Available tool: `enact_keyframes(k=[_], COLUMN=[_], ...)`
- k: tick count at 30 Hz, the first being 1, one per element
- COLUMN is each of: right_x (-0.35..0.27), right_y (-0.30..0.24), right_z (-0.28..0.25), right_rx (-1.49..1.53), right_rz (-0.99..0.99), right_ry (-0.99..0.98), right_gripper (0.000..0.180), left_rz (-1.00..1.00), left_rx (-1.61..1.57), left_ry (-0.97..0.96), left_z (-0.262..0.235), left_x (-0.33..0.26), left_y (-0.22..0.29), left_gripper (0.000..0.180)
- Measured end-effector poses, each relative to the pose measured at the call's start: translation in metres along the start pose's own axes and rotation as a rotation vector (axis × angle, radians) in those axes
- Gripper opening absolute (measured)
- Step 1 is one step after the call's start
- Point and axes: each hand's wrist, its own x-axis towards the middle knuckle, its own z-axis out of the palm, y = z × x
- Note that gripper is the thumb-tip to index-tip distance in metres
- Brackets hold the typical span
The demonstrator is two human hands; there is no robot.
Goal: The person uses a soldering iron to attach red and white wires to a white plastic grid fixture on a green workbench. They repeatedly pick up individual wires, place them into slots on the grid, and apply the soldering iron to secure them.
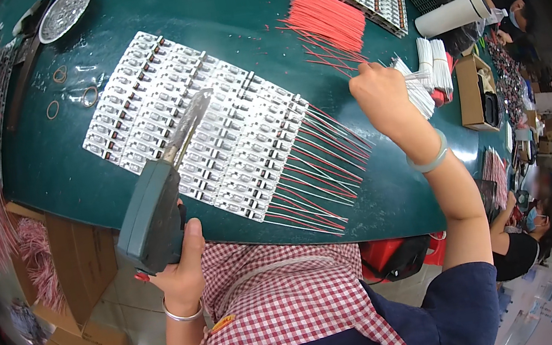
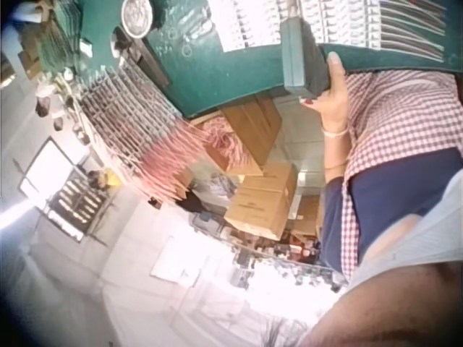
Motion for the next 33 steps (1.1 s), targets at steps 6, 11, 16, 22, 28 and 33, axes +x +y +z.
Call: enact_keyframes(k=[6, 11, 16, 22, 28, 33], right_x=[-0.001, 0.014, 0.019, 0.02, 0.02, 0.021], right_y=[-0.013, -0.078, -0.113, -0.121, -0.121, -0.122], right_z=[-0.028, -0.025, -0.01, -0.002, -0.004, 0.004], right_rx=[0.256, 0.789, 0.889, 0.847, 0.831, 0.841], right_rz=[0.136, 0.124, 0.135, 0.115, 0.105, 0.065], right_ry=[0.325, 0.67, 0.702, 0.719, 0.709, 0.715], right_gripper=[0.011, 0.021, 0.025, 0.032, 0.033, 0.029], left_rz=[-0.073, -0.039, -0.149, -0.009, 0.16, 0.135], left_rx=[0.025, 0.112, 0.127, 0.282, 0.344, 0.351], left_ry=[-0.025, -0.095, -0.107, -0.139, -0.183, -0.209], left_z=[0.001, 0.003, 0.005, 0.009, 0.018, 0.018], left_x=[0.003, 0.007, 0.007, 0.007, 0.015, 0.016], left_y=[0.004, 0.0, 0.01, 0.001, 0.001, 0.003], left_gripper=[0.037, 0.036, 0.024, 0.021, 0.018, 0.017])
